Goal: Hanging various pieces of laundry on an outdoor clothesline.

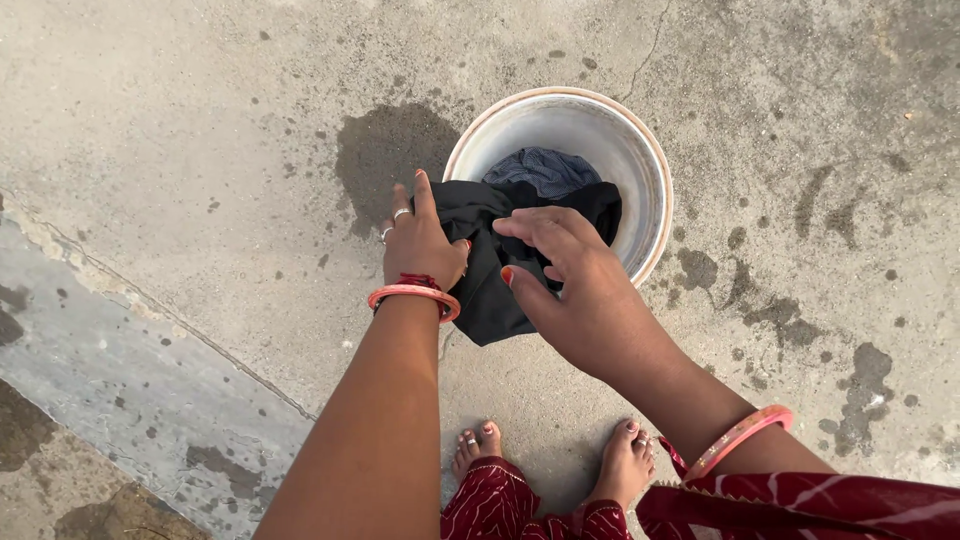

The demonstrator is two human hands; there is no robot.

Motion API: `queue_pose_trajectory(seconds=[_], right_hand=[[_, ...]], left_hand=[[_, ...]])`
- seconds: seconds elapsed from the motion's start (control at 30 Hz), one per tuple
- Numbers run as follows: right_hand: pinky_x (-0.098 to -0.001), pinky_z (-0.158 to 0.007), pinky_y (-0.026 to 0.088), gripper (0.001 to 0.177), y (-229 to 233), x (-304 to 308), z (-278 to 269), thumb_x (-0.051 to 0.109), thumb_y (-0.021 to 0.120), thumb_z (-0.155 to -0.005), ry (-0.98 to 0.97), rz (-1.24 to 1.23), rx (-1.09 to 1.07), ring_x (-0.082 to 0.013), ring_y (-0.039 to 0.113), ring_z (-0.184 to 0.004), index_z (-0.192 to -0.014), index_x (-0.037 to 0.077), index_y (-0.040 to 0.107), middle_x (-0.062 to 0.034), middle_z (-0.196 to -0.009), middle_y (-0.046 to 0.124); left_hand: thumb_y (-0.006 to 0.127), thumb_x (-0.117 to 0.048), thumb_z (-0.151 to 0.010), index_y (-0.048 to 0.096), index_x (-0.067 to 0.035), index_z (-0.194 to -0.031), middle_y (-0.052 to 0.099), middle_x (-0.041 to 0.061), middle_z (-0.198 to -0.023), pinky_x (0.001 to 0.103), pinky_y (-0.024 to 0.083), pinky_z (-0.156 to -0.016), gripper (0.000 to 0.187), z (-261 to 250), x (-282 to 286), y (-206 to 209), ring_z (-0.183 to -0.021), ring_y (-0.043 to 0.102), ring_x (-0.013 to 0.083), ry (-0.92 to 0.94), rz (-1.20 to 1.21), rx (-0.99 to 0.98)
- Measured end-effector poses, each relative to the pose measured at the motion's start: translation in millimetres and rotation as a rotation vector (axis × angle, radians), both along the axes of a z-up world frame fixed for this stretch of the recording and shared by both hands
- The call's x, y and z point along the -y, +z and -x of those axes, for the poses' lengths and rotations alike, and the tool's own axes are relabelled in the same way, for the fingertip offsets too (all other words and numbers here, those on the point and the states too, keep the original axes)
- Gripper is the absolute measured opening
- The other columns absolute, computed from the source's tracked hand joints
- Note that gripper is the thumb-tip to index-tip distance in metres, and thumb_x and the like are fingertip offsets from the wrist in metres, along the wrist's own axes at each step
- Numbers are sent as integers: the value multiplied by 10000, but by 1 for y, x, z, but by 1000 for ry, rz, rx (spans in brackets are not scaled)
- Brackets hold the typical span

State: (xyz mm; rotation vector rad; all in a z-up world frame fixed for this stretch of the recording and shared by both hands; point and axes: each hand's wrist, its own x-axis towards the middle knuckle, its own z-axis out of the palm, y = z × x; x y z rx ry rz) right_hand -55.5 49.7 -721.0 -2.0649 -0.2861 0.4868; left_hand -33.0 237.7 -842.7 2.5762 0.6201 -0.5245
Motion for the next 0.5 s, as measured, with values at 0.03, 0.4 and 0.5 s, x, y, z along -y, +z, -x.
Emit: queue_pose_trajectory(seconds=[0.03,0.4,0.5], right_hand=[[-399,-993,572,424,-1,-1,1,155,668,-916,0,-15,-18,-277,594,-1299,-1335,123,617,-114,-1419,544],[-460,-1157,383,830,-13,2,8,126,758,-819,66,180,-79,-389,359,-1450,-1537,190,346,-196,-1589,294],[-454,-1141,341,1168,9,-3,2,103,824,-709,68,248,-239,-418,224,-1472,-1627,259,119,-210,-1667,78]], left_hand=[[874,-284,-771,153,-204,-1609,227,204,-1631,468,416,-1101,1108,1,-1,-2,-1390,383,470,-42,-34,-49],[704,-183,-777,739,-62,-1168,772,142,-933,359,559,-746,411,25,22,78,-814,727,243,348,506,144],[704,-137,-739,723,-17,-1137,763,87,-816,287,543,-611,416,24,27,128,-658,683,122,403,797,222]])
